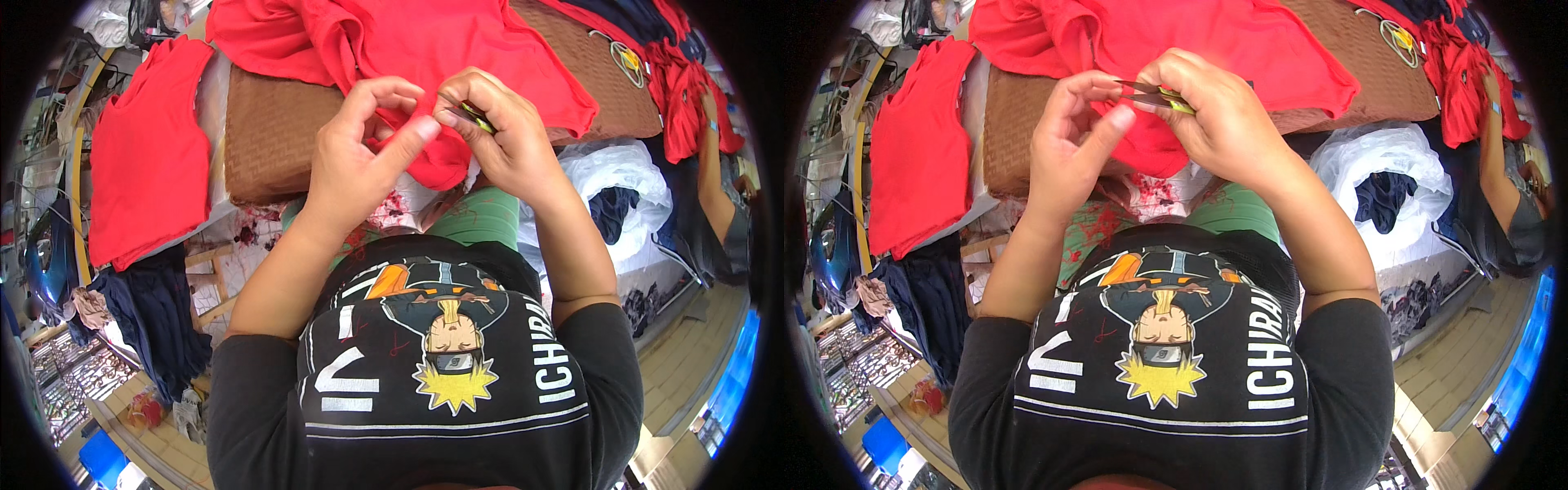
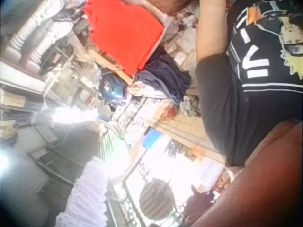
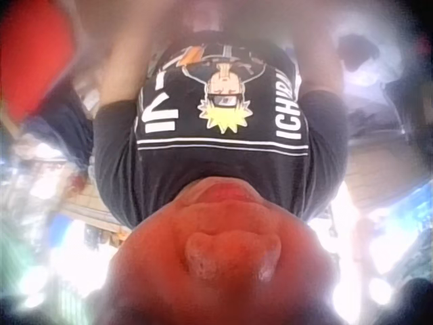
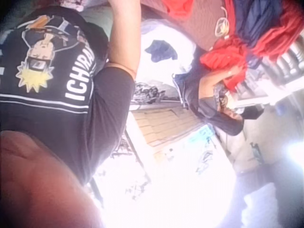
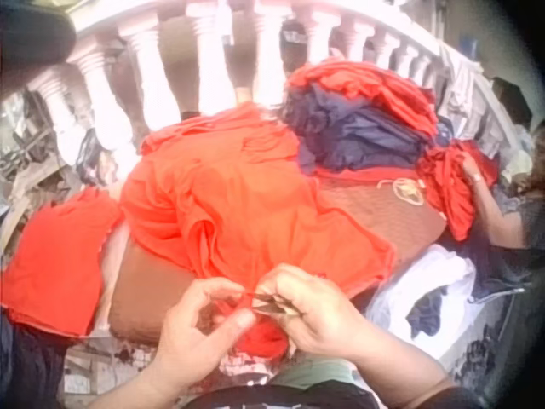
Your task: The person uses small shears to trim loose thread ends from the collars and labels of red t-shirts, handling them one at a time before stacking them on a table.
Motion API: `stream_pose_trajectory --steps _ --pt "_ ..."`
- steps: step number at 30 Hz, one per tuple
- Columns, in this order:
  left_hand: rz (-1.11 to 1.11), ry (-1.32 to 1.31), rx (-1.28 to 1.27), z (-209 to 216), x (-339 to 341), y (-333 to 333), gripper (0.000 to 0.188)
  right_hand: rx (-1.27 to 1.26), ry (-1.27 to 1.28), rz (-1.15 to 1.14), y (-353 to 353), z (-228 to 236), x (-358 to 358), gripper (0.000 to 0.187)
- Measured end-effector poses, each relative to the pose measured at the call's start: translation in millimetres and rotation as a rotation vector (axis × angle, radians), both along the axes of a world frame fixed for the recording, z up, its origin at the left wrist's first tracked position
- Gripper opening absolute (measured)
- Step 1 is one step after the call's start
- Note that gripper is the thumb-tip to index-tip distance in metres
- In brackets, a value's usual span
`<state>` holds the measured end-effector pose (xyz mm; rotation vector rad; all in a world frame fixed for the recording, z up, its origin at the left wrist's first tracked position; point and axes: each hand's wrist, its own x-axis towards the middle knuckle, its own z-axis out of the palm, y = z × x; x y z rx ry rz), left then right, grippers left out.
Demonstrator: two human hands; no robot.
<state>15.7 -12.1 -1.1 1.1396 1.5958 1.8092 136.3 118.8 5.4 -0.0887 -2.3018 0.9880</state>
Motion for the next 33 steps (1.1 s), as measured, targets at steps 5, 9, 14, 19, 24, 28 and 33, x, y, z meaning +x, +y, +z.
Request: stream_pose_trajectory --steps 5,9,14,19,24,28,33 --pt "0.114 0.703 -0.038 -4.2 -15.4 -1.0 0.019 0.115 -0.067 -0.063 -5.3 4.1 0.2 0.021" --pt "0.186 0.948 -0.128 7.5 -13.7 -2.8 0.015 0.132 -0.129 -0.08 -7.9 6.4 1.3 0.027" --pt "0.115 0.526 -0.237 4.6 -16.4 -5.6 0.01 0.075 -0.107 -0.14 -3.5 15.0 5.7 0.027" --pt "0.02 0.005 -0.4 15.1 -14.0 -7.7 0.013 0.037 -0.182 -0.131 -0.2 21.2 13.7 0.023" --pt "-0.017 -0.052 -0.365 15.8 -15.8 -8.8 0.016 0.097 -0.215 -0.144 -2.3 19.0 15.3 0.015" --pt "-0.026 -0.092 -0.323 15.6 -14.9 -9.6 0.017 0.128 -0.214 -0.138 -4.2 19.9 13.5 0.013" --pt "-0.046 -0.039 -0.355 16.4 -14.9 -11.4 0.022 0.192 -0.197 -0.11 -3.8 21.3 12.3 0.013"
